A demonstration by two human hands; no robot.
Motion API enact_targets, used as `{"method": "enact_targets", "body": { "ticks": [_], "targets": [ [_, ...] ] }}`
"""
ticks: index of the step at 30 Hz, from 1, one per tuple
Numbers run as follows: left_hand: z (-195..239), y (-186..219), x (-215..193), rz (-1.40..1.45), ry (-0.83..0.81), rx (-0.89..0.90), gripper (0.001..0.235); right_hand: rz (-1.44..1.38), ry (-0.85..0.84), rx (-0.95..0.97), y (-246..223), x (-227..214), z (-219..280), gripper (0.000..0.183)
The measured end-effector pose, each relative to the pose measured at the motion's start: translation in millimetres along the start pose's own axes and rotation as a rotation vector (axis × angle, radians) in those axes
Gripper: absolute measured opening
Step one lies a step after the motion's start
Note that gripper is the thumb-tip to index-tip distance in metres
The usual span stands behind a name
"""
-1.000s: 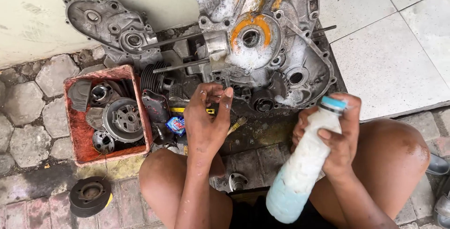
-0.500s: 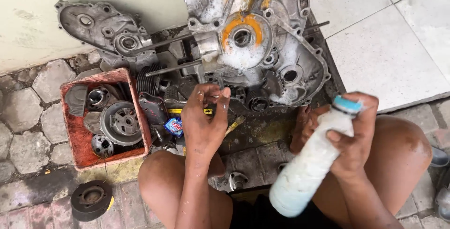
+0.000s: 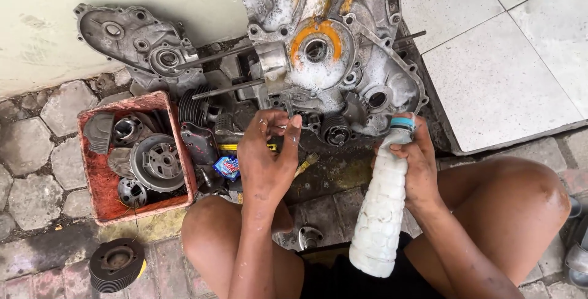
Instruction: Cleaning a motorcycle engine casing using a brush and cleaning fluid
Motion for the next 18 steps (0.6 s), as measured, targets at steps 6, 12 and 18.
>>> {"method": "enact_targets", "body": {
  "ticks": [6,12,18],
  "targets": [
    [-1.9,-3.2,0.1,-0.016,0.014,0.008,0.031,0.696,-0.424,-0.638,7.4,1.4,48.0,0.062],
    [3.8,14.6,7.7,-0.128,-0.190,0.114,0.040,0.274,-0.579,-0.741,-30.1,43.8,43.7,0.052],
    [52.3,23.6,60.0,-0.193,-1.016,0.294,0.097,0.012,-0.075,-0.475,-78.7,39.9,17.2,0.064]
  ]
}}
Point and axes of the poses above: each hand's wrist, its own z-axis away from the middle knuckle, its own x-axis out of the palm, y = z × x, the point moved 5 cm from there along -z, towards the middle knuckle, and after that the axes turned 13 degrees about -x, right-handed, at the moved point
